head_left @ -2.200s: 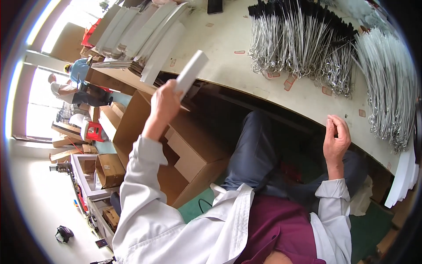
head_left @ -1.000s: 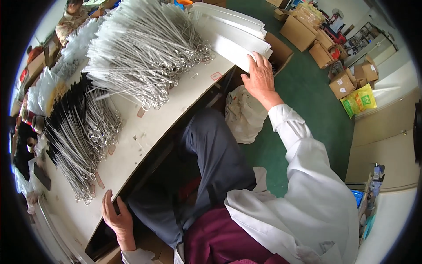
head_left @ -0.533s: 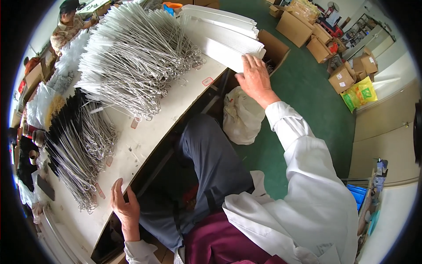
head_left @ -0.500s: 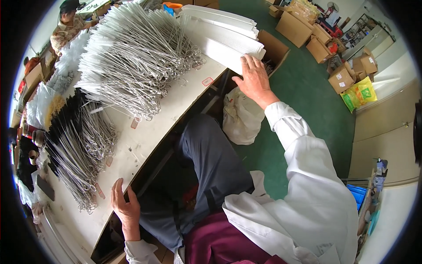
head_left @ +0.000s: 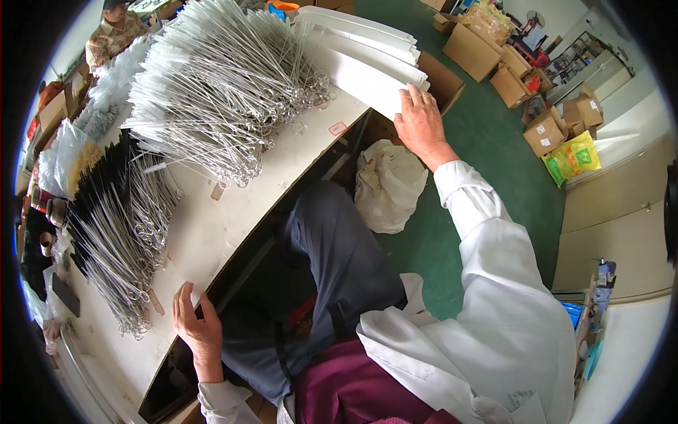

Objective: The person is assembling and packaging wire cleaning brushes into plastic sleeves at a factory workbench.

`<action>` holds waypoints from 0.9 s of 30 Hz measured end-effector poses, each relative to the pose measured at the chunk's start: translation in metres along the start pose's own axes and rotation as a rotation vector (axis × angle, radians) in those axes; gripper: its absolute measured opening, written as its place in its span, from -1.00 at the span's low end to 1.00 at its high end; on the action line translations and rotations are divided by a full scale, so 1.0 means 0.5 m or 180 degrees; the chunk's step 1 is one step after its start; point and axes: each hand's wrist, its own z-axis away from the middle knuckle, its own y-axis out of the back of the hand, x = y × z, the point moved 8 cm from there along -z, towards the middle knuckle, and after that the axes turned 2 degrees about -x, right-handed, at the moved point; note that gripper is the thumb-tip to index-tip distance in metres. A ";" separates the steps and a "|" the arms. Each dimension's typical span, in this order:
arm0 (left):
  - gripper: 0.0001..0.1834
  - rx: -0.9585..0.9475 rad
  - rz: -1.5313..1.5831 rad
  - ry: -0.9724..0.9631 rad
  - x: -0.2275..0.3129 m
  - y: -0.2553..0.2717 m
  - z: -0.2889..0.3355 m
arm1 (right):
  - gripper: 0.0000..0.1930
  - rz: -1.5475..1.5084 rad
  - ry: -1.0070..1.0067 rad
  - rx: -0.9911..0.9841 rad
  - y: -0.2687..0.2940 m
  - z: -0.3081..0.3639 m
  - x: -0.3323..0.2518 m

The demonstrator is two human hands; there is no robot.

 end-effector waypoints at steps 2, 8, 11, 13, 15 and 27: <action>-0.64 0.0031 -0.0005 0.0018 -0.008 -0.001 0.001 | -0.55 0.0093 0.0034 0.0001 0.019 -0.008 0.013; -0.66 0.0117 0.0037 0.0051 -0.009 -0.001 0.001 | -0.51 0.0349 -0.0084 -0.0112 0.042 -0.021 0.058; -0.66 0.0158 0.0057 0.0011 -0.005 0.002 0.000 | -0.49 0.0286 0.0020 -0.0301 0.044 -0.016 0.066; -0.66 0.0181 0.0070 -0.0042 0.001 0.004 -0.001 | -0.49 0.0201 0.0112 -0.0340 0.053 -0.013 0.084; -0.72 0.0236 0.0118 -0.0025 0.001 0.008 -0.002 | -0.49 0.0115 0.0209 -0.0379 0.072 -0.013 0.095; -0.71 0.0223 0.0235 -0.0024 -0.001 0.008 -0.004 | -0.55 -0.0632 -0.0871 0.0149 0.187 0.033 0.182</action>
